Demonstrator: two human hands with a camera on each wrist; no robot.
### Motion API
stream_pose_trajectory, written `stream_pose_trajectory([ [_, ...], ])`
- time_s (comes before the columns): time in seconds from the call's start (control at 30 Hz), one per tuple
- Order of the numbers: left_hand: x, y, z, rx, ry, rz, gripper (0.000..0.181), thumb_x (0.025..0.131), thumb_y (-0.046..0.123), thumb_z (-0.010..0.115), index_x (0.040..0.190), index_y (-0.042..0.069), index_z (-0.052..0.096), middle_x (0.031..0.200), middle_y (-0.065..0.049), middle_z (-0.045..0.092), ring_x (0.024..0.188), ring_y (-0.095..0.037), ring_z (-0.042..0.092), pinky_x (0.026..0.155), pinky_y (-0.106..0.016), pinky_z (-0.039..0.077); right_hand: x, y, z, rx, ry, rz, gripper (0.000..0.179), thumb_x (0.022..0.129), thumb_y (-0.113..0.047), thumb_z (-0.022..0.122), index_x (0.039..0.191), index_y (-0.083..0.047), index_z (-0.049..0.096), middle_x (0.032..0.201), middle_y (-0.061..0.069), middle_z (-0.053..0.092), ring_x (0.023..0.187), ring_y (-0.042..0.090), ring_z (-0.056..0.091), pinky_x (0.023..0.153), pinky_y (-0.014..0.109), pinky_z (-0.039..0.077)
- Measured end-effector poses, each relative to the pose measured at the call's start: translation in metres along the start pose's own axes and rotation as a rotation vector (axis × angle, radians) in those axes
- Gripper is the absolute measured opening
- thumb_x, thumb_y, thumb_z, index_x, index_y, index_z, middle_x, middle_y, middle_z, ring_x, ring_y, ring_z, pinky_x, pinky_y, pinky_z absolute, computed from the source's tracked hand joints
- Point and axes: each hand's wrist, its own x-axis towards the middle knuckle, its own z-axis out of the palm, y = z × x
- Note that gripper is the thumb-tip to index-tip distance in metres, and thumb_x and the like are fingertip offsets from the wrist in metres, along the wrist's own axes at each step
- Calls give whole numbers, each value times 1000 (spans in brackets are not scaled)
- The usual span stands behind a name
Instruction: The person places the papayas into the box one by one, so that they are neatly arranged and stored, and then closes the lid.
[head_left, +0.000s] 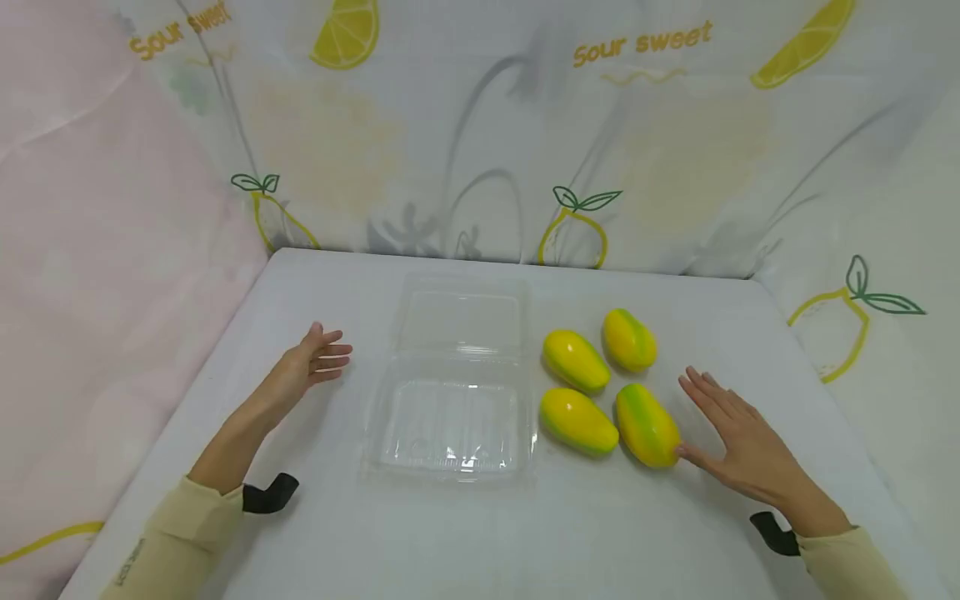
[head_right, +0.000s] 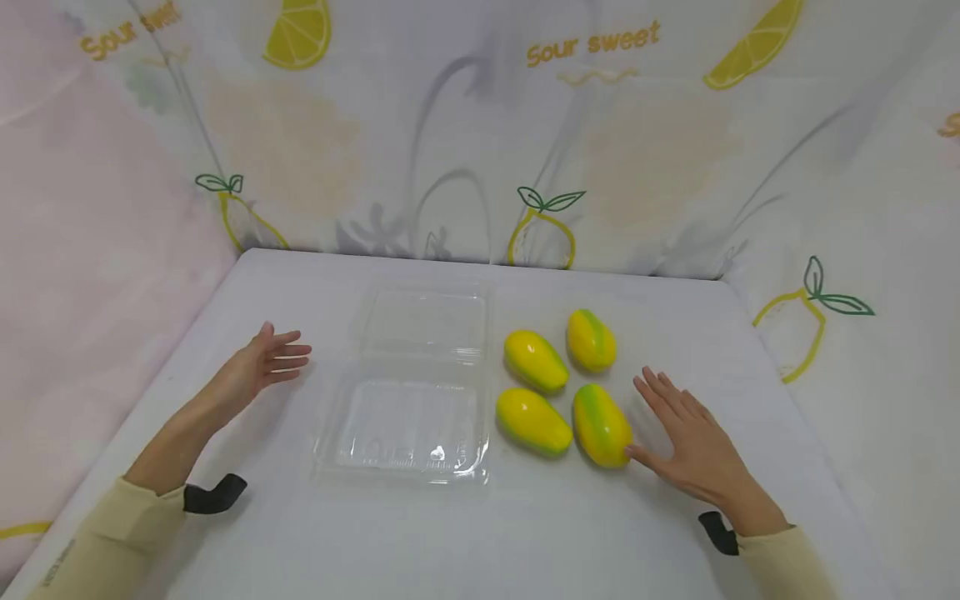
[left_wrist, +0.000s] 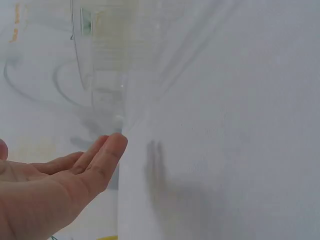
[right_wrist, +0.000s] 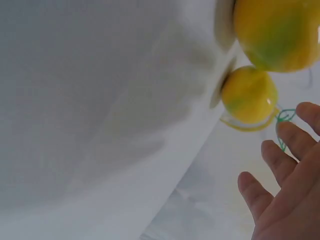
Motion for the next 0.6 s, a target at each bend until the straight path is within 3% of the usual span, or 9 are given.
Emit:
stream_pose_trajectory([
  [0.17, 13, -3, 12, -270, -90, -56, 91, 99, 65, 13, 153, -9, 8, 152, -36, 26, 135, -38, 43, 102, -22, 48, -6, -13, 7, 70, -17, -91, 94, 78, -38, 81, 153, -13, 32, 162, 3, 26, 150, 2, 10, 122, 21, 7],
  [0.3, 24, -7, 21, -403, -139, -126, 90, 100, 64, 14, 153, -7, 6, 153, -36, 22, 135, -31, 46, 106, -26, 46, -8, -17, 12, 96, -32, -108, 96, 75, -39, 83, 153, -11, 33, 161, 4, 29, 148, -2, 10, 115, 8, 4],
  [0.4, 32, -8, 28, -494, -195, -161, 86, 101, 61, 13, 154, -6, 5, 155, -35, 19, 141, -37, 36, 112, -32, 41, -8, -18, 14, 93, -26, -126, 100, 74, -40, 84, 153, -9, 32, 160, 5, 30, 147, -6, 9, 109, 0, 1],
  [0.5, 39, -10, 34, -550, -248, -161, 82, 103, 57, 11, 154, -7, 3, 156, -35, 16, 144, -42, 28, 114, -34, 39, -7, -18, 14, 91, -11, -141, 102, 73, -40, 85, 153, -8, 30, 159, 6, 32, 146, -8, 9, 110, 1, 2],
  [0.6, 46, -12, 39, -574, -266, -154, 78, 105, 53, 11, 153, -8, 4, 155, -36, 17, 143, -42, 31, 111, -33, 42, -7, -19, 14, 111, -21, -139, 101, 75, -38, 84, 154, -9, 29, 159, 6, 33, 144, -10, 11, 110, 0, 4],
])
